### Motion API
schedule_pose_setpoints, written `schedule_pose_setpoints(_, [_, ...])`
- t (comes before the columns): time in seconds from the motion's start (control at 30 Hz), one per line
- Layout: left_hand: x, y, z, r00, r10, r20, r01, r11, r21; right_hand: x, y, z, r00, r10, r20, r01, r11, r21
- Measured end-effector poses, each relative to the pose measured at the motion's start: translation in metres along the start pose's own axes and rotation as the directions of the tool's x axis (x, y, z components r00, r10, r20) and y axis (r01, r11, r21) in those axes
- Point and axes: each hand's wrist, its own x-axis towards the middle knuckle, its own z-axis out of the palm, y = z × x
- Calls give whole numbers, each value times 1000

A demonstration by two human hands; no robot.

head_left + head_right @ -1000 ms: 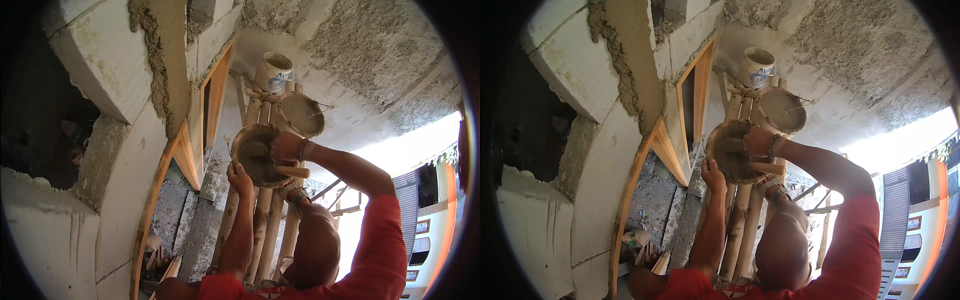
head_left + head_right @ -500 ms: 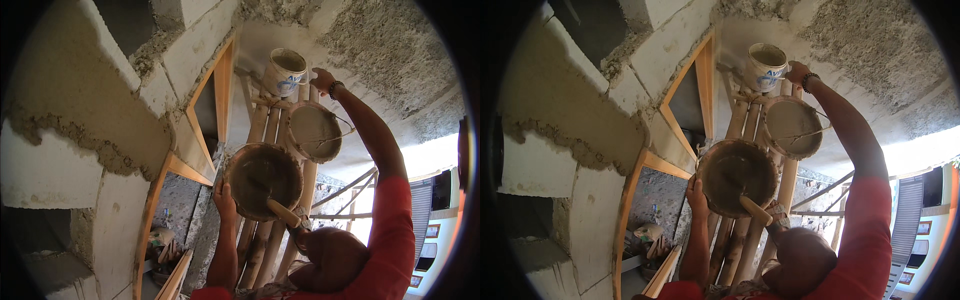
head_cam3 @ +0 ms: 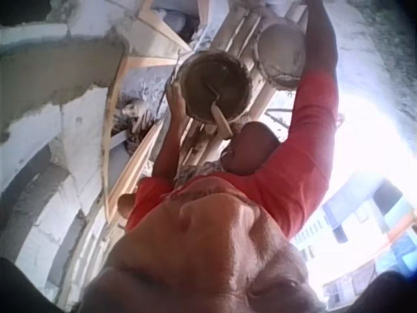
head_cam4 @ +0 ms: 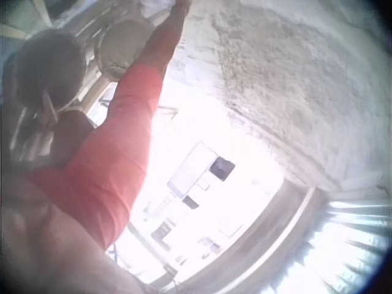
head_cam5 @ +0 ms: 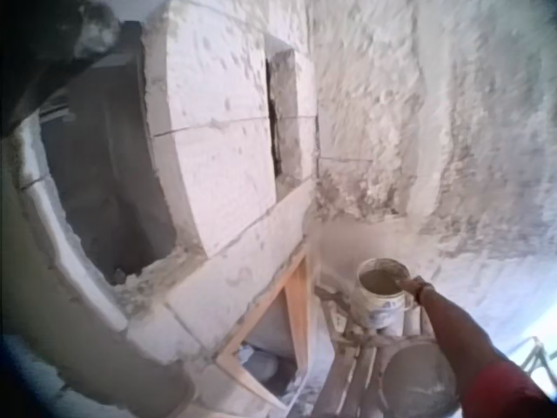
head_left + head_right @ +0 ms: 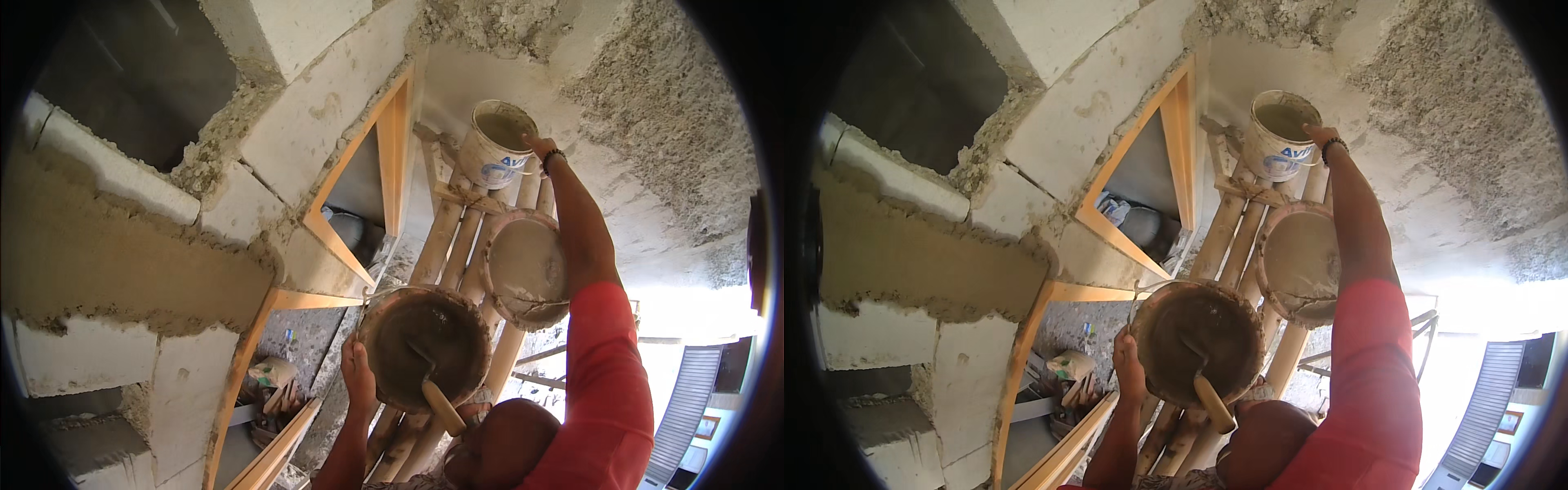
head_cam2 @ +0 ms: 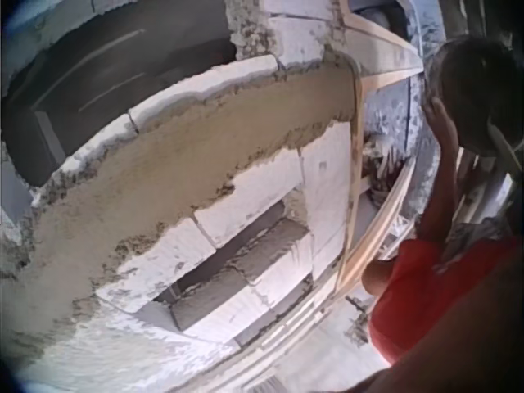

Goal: The person applies plaster to the edges of a wall opening using a trowel, then scoops more plaster from a bucket and mixes it by hand.

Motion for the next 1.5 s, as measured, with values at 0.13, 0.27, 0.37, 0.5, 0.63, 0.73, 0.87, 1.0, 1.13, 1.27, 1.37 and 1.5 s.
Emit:
schedule_pose_setpoints(0.13, [-19, 0, 21, 975, 223, -8, -214, 947, 239, 25, 30, 11, 953, 152, 264, -234, 919, 318])
schedule_pose_setpoints(0.27, [-34, 29, 23, 872, 442, 212, -489, 754, 439, 108, 99, 69, 890, 113, 443, -290, 888, 356])
schedule_pose_setpoints(0.37, [-40, 26, 30, 892, 447, 72, -450, 863, 228, 230, 120, -75, 871, -431, 235, 478, 853, -207])
schedule_pose_setpoints(0.5, [-25, 11, 13, 975, 215, -55, -163, 861, 482, 162, 119, 63, 856, -410, 316, 500, 497, -710])
schedule_pose_setpoints(0.63, [-26, -8, 11, 969, 239, 56, -228, 793, 565, 61, 50, 39, 837, -420, 350, 468, 219, -856])
schedule_pose_setpoints(0.73, [-26, -8, 21, 955, 291, 66, -278, 790, 547, 39, 32, 6, 821, -449, 352, 462, 163, -872])
schedule_pose_setpoints(0.87, [-26, -6, 23, 935, 348, 72, -332, 782, 528, 27, 21, -18, 767, -527, 367, 488, 107, -866])
schedule_pose_setpoints(1.0, [-24, -8, 24, 924, 376, 65, -357, 794, 491, 9, -5, -42, 719, -635, 282, 650, 472, -596])
schedule_pose_setpoints(1.13, [-25, -7, 20, 927, 371, 60, -350, 795, 495, -70, -46, -55, 873, -431, 227, 324, 862, 390])
schedule_pose_setpoints(1.27, [-24, -9, 18, 933, 358, 41, -332, 809, 486, -116, -72, -62, 776, -541, 325, 442, 833, 332])
schedule_pose_setpoints(1.37, [-24, -14, 16, 926, 376, 31, -348, 817, 459, -149, -87, -64, 684, -589, 430, 505, 808, 303])
schedule_pose_setpoints(1.5, [-23, -18, 18, 918, 397, 20, -364, 818, 446, -206, -97, -53, 491, -711, 504, 600, 695, 395])
